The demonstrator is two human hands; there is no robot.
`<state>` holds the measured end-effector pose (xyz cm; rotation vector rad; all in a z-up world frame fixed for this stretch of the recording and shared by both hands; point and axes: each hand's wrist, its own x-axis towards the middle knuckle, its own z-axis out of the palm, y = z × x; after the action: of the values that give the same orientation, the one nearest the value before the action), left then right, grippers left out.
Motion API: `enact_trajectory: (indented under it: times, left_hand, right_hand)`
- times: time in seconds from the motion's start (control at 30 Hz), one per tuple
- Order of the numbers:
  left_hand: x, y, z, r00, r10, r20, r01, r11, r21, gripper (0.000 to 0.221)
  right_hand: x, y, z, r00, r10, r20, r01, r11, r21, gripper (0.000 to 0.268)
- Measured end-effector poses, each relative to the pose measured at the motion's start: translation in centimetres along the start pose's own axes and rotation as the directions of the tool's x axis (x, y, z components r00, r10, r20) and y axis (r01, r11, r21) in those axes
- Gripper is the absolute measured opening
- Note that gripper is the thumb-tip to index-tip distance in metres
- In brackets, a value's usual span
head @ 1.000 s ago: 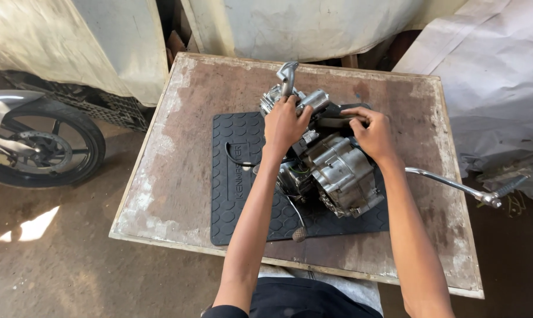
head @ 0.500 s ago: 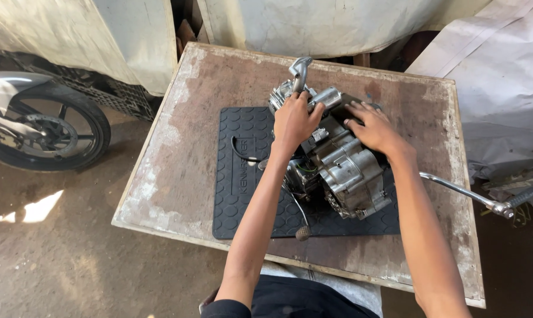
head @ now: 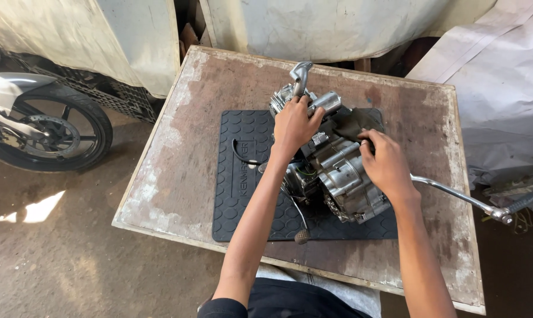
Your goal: Inspecting and disassembling components of a motorcycle engine on a workbench.
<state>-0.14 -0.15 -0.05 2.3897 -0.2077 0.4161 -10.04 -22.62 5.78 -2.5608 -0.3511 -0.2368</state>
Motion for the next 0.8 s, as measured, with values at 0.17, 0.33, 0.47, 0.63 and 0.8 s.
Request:
enact_trajectory:
  times: [0.17, 0.33, 0.47, 0.63, 0.8]
  left_hand:
    - [0.1, 0.0, 0.0, 1.0, -0.006, 0.01, 0.006, 1.0, 0.001, 0.052]
    - [0.3, -0.2, 0.4, 1.0, -0.011, 0.002, 0.011, 1.0, 0.005, 0.051]
    - [-0.1, 0.3, -0.2, 1.0, -0.009, -0.002, 0.009, 1.0, -0.006, 0.049]
    - [-0.2, 0.2, -0.4, 1.0, 0.019, 0.003, -0.019, 1.0, -0.024, 0.049]
    - [-0.5, 1.0, -1.2, 1.0, 0.022, 0.006, -0.022, 0.999, -0.028, 0.049]
  right_hand:
    - [1.6, 2.6, 1.1, 0.997, 0.008, 0.077, -0.011, 0.999, 0.039, 0.043]
    - [4.6, 2.8, 1.2, 0.971, 0.063, 0.229, -0.074, 0.997, 0.037, 0.054]
    - [4.9, 3.7, 2.7, 0.977, 0.043, 0.209, -0.046, 0.999, 0.011, 0.054]
    - [1.1, 2.3, 1.7, 0.99, -0.006, 0.137, 0.002, 1.0, 0.027, 0.052]
    - [-1.0, 1.0, 0.2, 0.987, 0.048, 0.154, -0.034, 0.995, -0.09, 0.051]
